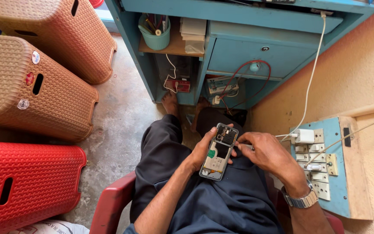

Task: The person repairs a mobile phone by using a screwdriver and other tools to manipulate internal components and connect a cable.

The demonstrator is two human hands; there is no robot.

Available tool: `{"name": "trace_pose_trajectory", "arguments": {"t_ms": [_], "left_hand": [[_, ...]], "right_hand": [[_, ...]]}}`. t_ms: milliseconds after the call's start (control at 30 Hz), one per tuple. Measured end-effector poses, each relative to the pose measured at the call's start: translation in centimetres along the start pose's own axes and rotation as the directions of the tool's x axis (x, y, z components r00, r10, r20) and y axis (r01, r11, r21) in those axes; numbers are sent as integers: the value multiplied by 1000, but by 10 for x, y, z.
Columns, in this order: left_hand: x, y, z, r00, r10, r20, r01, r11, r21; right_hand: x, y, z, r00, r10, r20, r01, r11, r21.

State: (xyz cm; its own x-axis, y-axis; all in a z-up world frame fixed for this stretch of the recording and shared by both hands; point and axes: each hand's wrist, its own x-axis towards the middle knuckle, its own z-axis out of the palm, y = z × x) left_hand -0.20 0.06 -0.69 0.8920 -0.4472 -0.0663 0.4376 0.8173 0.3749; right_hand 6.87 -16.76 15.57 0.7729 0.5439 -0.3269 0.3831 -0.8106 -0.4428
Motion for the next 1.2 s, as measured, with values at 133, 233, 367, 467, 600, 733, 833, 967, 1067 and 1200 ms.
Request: {"name": "trace_pose_trajectory", "arguments": {"t_ms": [133, 233, 367, 467, 600, 733, 833, 967, 1067, 1200], "left_hand": [[-1, 2, 2, 1000, -5, -2, 5, 1000, 23], [-1, 2, 3, 1000, -2, -12, 3, 1000, 30], [0, 2, 4, 1000, -11, -24, 10, 1000, -13], [0, 2, 3, 1000, -3, -22, 4, 999, 34], [1, 1, 1, 1000, -2, -4, 2, 1000, 30], [2, -1, 0, 1000, -6, -18, 6, 1000, 9], [2, -1, -1, 1000, -4, -23, 4, 1000, -6], [4, -4, -5, 1000, -14, -18, 14, 999, -38], [4, -4, -4, 999, -26, -35, 24, 999, -35], [6, -2, -3, 999, -40, -36, 39, 999, -32]], "right_hand": [[-2, -7, -3, 999, 31, -12, -31, 999, -20], [-2, -7, -4, 999, -25, -27, 25, 1000, -11], [-2, -7, -4, 999, 35, -7, -35, 999, 24], [-3, -9, -4, 996, 88, 10, -88, 996, 16], [-4, -10, -8, 999, -27, -25, 27, 1000, -12], [-6, -11, -9, 999, -19, -48, 19, 1000, 6], [-6, -9, -8, 999, 5, -46, -4, 1000, 8], [-8, -2, -9, 987, -103, -127, 105, 994, 9], [-5, 1, -24, 981, -64, -181, 84, 991, 106], [21, -5, -74, 959, 4, -283, 44, 985, 164]]}}
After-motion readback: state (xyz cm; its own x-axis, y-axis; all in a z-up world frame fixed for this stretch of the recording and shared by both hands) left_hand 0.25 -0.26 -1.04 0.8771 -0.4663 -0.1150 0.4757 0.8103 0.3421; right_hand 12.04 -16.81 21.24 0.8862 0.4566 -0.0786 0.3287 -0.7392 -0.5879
